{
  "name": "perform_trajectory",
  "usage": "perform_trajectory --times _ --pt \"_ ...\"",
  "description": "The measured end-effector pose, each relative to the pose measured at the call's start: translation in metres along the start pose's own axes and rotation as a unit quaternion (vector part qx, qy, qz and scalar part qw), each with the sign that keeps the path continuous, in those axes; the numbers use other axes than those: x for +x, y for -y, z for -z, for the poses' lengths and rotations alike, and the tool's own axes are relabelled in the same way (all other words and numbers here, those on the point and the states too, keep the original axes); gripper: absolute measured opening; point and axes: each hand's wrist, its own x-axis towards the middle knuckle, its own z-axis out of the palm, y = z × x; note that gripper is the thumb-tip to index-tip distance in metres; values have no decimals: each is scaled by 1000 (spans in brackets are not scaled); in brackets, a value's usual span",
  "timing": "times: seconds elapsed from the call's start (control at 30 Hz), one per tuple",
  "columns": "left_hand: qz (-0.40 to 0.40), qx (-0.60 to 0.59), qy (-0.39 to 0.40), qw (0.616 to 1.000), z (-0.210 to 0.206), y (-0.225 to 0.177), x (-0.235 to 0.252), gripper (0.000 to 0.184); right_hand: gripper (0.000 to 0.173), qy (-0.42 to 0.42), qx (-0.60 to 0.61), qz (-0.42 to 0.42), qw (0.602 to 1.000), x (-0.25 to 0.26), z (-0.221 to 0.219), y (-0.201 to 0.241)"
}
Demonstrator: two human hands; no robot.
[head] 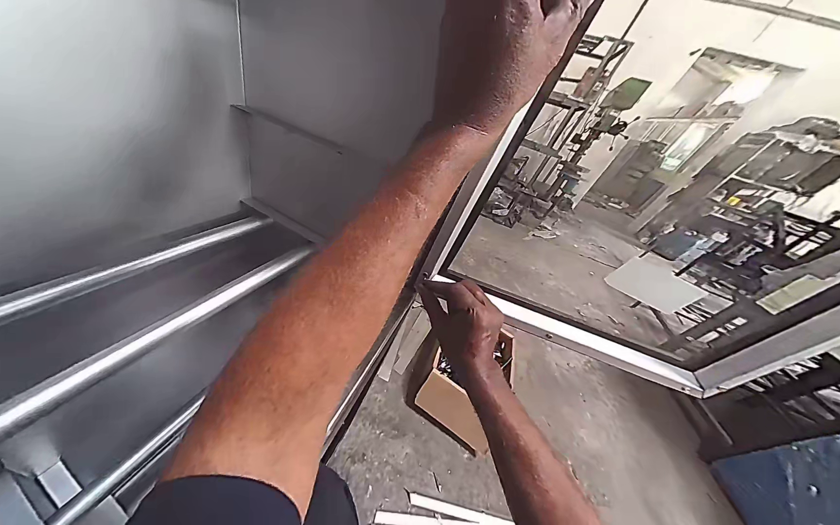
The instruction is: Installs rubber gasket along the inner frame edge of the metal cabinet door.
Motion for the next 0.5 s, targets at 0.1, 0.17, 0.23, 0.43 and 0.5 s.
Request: perform_trajectory --times 0.1,0.17,0.23,0.43,0.5 --pt "-5 -4 -4 1000 0 0 0 20 15 -8 -9 -6 1000 2 -2 3" --pt "-2 -4 3 1000 -1 0 1 20 14 -13 -14 -7 1000 2 -2 3" --pt "5 1 11 1000 1 0 0 20 13 -20 -13 -5 1000 1 -3 3" --pt "-11 -9 -3 1000 0 1 0 16 13 -25 -19 1 1000 1 -5 3" --pt "-13 -14 -5 1000 -1 2 -1 13 13 -26 -18 -4 999 0 -4 4"
